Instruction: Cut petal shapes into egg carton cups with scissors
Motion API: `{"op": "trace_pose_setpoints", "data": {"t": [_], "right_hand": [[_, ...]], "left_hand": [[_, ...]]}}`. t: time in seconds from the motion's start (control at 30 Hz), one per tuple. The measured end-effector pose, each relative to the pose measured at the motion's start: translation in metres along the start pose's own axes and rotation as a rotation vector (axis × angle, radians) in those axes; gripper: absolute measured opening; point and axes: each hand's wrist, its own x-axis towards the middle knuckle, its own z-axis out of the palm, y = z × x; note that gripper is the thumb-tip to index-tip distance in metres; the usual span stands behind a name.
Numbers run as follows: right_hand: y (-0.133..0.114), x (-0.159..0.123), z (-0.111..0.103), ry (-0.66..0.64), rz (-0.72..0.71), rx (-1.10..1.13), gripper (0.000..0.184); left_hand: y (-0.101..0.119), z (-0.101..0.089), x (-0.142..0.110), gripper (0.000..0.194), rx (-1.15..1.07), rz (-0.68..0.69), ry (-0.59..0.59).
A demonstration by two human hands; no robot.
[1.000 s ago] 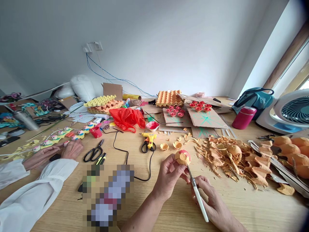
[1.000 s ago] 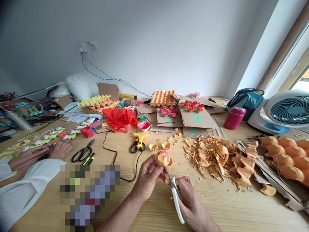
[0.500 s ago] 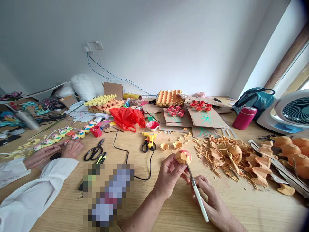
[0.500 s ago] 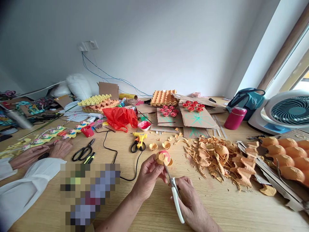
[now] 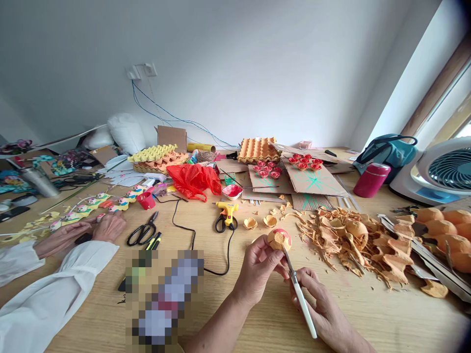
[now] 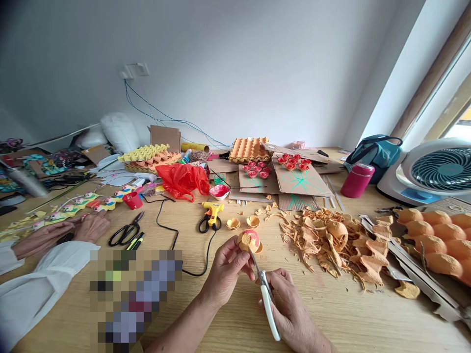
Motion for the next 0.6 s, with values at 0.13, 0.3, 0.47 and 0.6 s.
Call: {"op": "trace_pose_setpoints", "data": {"t": [0.13, 0.3, 0.47, 0.6], "right_hand": [[0.0007, -0.0002, 0.0004, 0.004, 0.001, 0.000, 0.019], [0.0014, -0.0006, 0.0008, -0.004, 0.008, 0.003, 0.020], [0.0027, -0.0012, 0.0011, -0.007, 0.005, 0.008, 0.021], [0.0037, -0.0013, 0.0014, -0.019, 0.011, 0.011, 0.021]], "left_hand": [[0.0003, 0.0006, -0.0002, 0.029, 0.009, -0.016, 0.022], [0.0009, 0.0003, 0.0000, 0.030, 0.028, -0.019, 0.033], [0.0002, 0.0002, -0.0002, 0.028, 0.037, -0.023, 0.033], [-0.0005, 0.0001, -0.0002, 0.028, 0.029, -0.022, 0.036]]}}
